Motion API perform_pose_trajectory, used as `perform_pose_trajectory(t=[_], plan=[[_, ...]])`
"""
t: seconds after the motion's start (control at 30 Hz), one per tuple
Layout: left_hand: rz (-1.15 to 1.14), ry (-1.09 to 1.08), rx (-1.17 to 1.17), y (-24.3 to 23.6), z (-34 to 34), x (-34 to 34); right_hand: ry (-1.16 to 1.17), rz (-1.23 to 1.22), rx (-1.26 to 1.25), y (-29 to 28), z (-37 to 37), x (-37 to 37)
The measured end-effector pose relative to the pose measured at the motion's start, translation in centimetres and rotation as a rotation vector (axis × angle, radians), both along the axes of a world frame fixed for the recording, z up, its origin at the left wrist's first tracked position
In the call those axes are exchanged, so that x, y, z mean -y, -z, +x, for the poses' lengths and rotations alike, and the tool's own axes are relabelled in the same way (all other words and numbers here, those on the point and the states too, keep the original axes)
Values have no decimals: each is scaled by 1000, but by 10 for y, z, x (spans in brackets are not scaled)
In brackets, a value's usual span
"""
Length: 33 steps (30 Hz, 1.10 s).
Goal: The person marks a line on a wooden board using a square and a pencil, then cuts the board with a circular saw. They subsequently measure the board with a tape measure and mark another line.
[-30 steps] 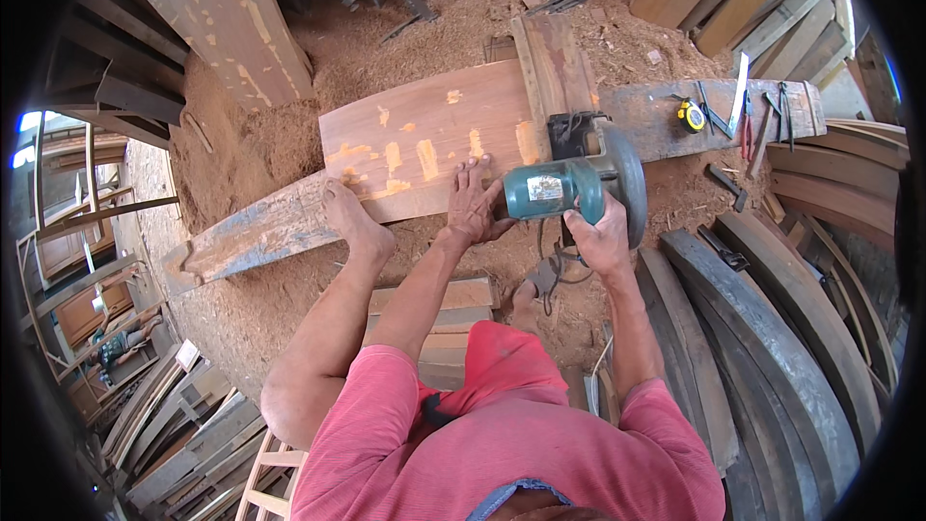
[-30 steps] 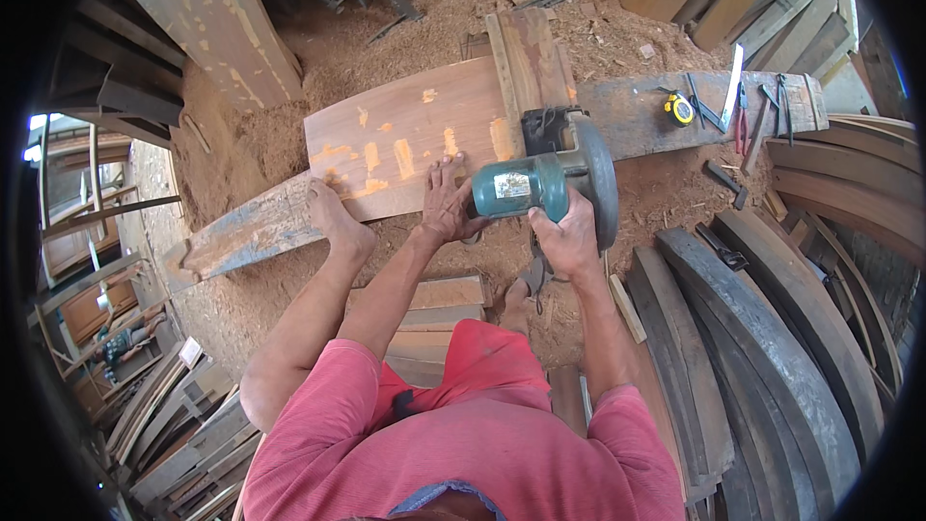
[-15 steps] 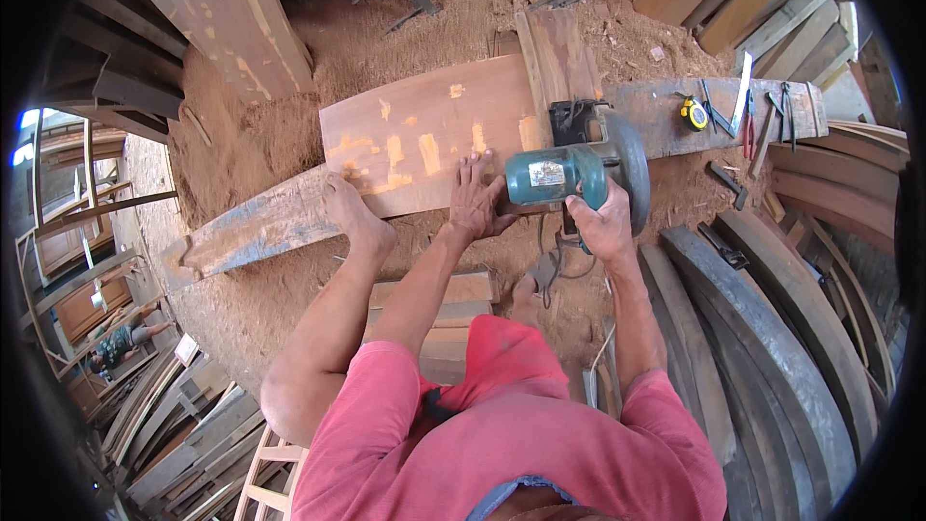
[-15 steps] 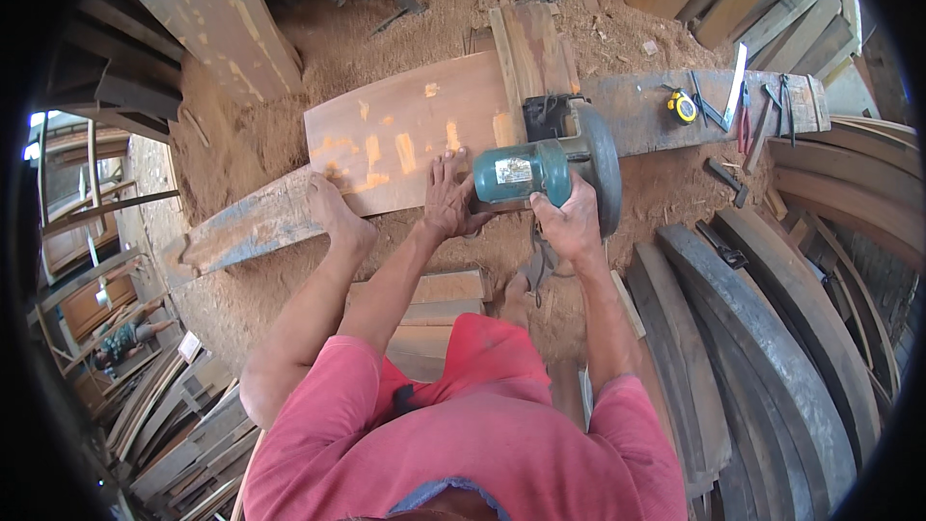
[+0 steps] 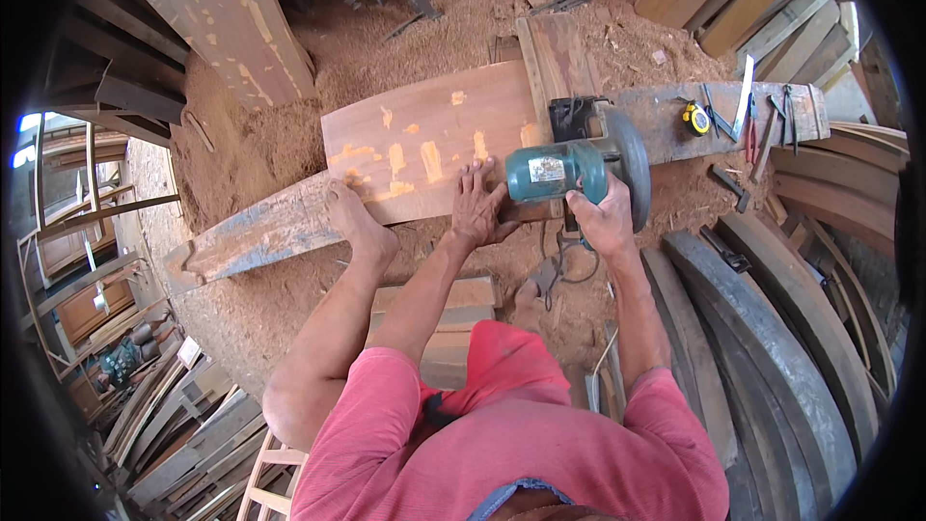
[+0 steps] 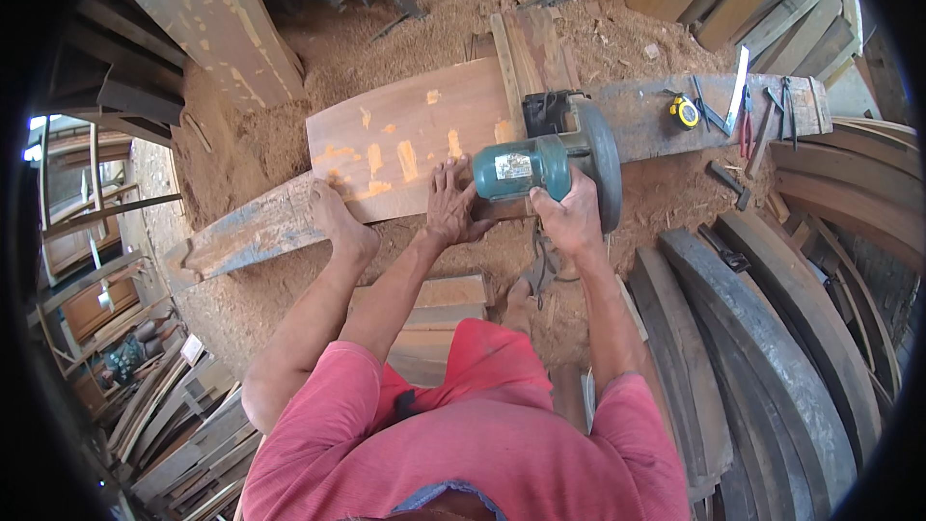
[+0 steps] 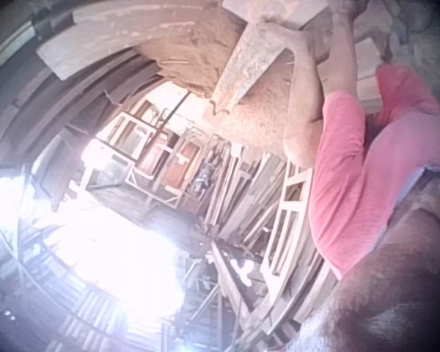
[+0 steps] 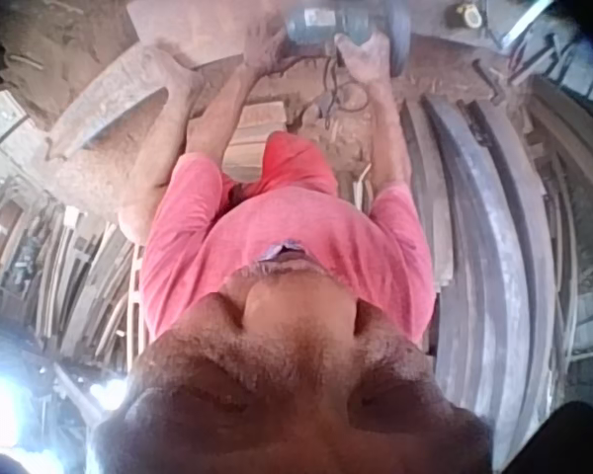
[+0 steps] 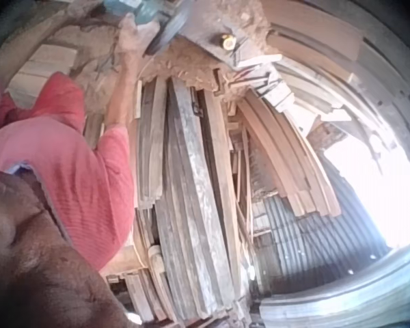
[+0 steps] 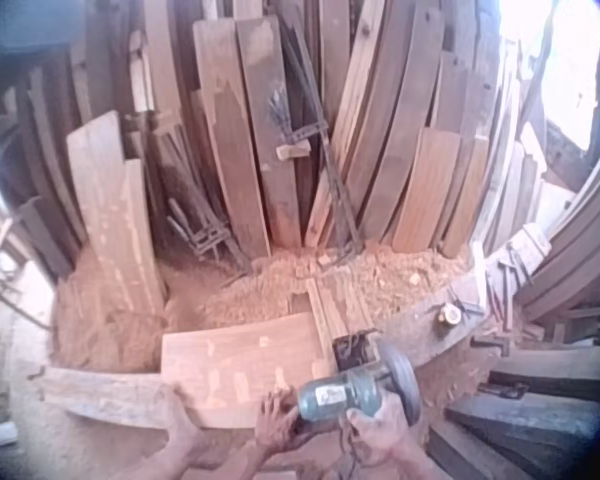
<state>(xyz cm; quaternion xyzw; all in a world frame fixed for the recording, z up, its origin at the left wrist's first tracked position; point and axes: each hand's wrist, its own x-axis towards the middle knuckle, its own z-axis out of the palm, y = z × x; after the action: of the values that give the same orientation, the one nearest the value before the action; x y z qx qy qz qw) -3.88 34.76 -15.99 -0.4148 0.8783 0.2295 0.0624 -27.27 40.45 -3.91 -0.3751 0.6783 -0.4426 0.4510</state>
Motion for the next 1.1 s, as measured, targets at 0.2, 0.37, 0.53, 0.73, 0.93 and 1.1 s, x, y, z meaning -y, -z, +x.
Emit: perform_pose_trajectory(t=[0.2, 0.37, 0.53, 0.73, 0.93, 1.1], plan=[[12, 8, 41, 0, 0, 3, 7, 24, 49, 7, -2, 7], [16, 12, 46, -3, -3, 3, 7, 22, 51, 9, -4, 10], [13, 25, 67, 1, 0, 3, 2, 36, 40, 7, -4, 16], [17, 21, 53, 1, 1, 3, 5, 8, 49, 12, -5, 22], [44, 21, 75, -7, -2, 5, 10, 2, 98, 15, -7, 29], [66, 20, 80, -7, -1, 5, -9, -4, 55, 14, -10, 35]])
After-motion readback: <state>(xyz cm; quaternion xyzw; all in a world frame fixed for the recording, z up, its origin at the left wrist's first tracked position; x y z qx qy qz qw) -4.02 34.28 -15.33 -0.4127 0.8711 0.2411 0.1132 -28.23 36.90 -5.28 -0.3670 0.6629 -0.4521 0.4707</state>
